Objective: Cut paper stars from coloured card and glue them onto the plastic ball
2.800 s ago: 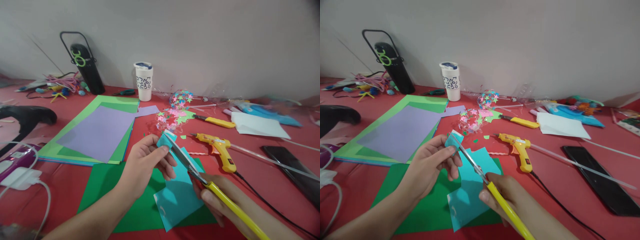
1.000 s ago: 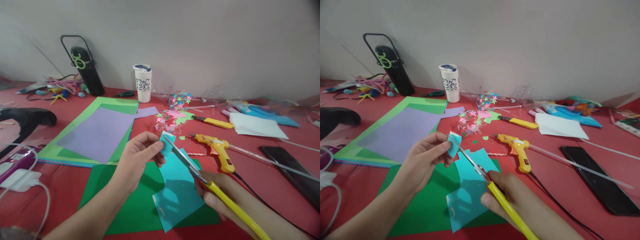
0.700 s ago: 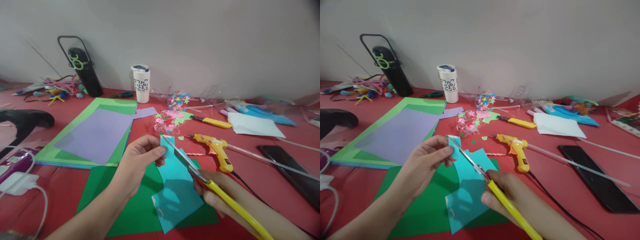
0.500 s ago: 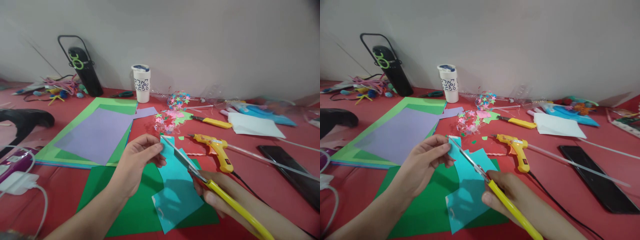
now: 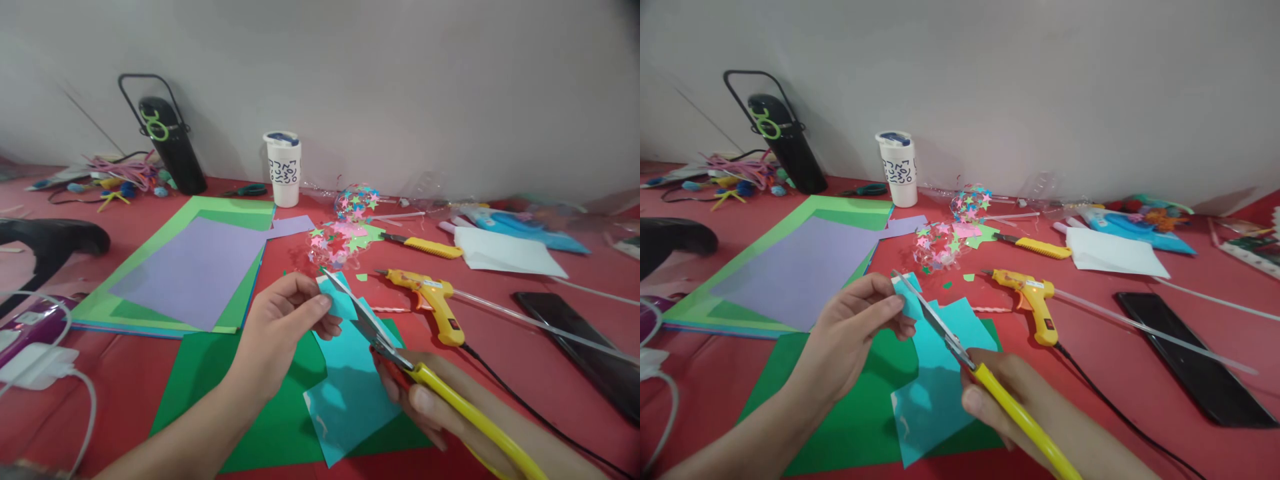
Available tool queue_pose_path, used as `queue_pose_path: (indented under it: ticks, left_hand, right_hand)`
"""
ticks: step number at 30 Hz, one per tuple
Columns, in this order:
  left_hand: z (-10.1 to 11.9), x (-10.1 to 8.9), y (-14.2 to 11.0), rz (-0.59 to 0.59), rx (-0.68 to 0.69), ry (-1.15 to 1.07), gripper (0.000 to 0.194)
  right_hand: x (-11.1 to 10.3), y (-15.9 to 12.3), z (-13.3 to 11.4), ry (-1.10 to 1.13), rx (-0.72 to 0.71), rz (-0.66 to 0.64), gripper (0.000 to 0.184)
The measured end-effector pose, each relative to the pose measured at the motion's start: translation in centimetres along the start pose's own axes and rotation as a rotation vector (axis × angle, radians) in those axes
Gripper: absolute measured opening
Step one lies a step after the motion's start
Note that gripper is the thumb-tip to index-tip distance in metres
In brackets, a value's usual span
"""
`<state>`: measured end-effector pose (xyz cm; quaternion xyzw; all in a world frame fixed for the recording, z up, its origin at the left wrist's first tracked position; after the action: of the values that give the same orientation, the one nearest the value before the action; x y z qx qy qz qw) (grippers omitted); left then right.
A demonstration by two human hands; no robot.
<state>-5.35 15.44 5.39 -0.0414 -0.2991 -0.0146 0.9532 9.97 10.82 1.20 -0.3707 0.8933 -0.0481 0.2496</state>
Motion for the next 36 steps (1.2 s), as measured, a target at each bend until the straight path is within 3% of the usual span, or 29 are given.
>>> queue_pose_path:
  ticks: [6, 17, 25, 36]
  left_hand:
    - [-0.5, 0.2, -0.3, -0.001, -0.005, 0.012, 0.015]
    - [-0.9, 0.1, -0.5, 0.035, -0.036, -0.009, 0.017]
    - [-0.9, 0.3, -0.4, 0.02, -0.038, -0.035, 0.016]
    - [-0.9, 0.3, -0.4, 0.006, -0.048, -0.061, 0.018]
  right_hand:
    - [0.9, 0.0, 1.1, 0.091, 0.11, 0.125, 0.05]
    - [0.7, -0.1, 0.0, 0.059, 0.188, 0.213, 0.059]
    - [0.8, -0.1, -0.3, 0.099, 0.197, 0.219, 0.059]
    - [-0.2, -0.4, -0.8, -0.054, 0.127, 0.291, 0.054]
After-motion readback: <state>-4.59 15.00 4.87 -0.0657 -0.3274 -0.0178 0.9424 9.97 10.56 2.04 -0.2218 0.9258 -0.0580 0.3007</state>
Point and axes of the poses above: each hand's wrist, its own y-axis towards the middle knuckle, its own x-axis out of the palm, z = x × y, the point moved 9 cm from there along y, towards the middle knuckle, and after that the axes turned 11 degrees about -y, right-handed, at the moved point
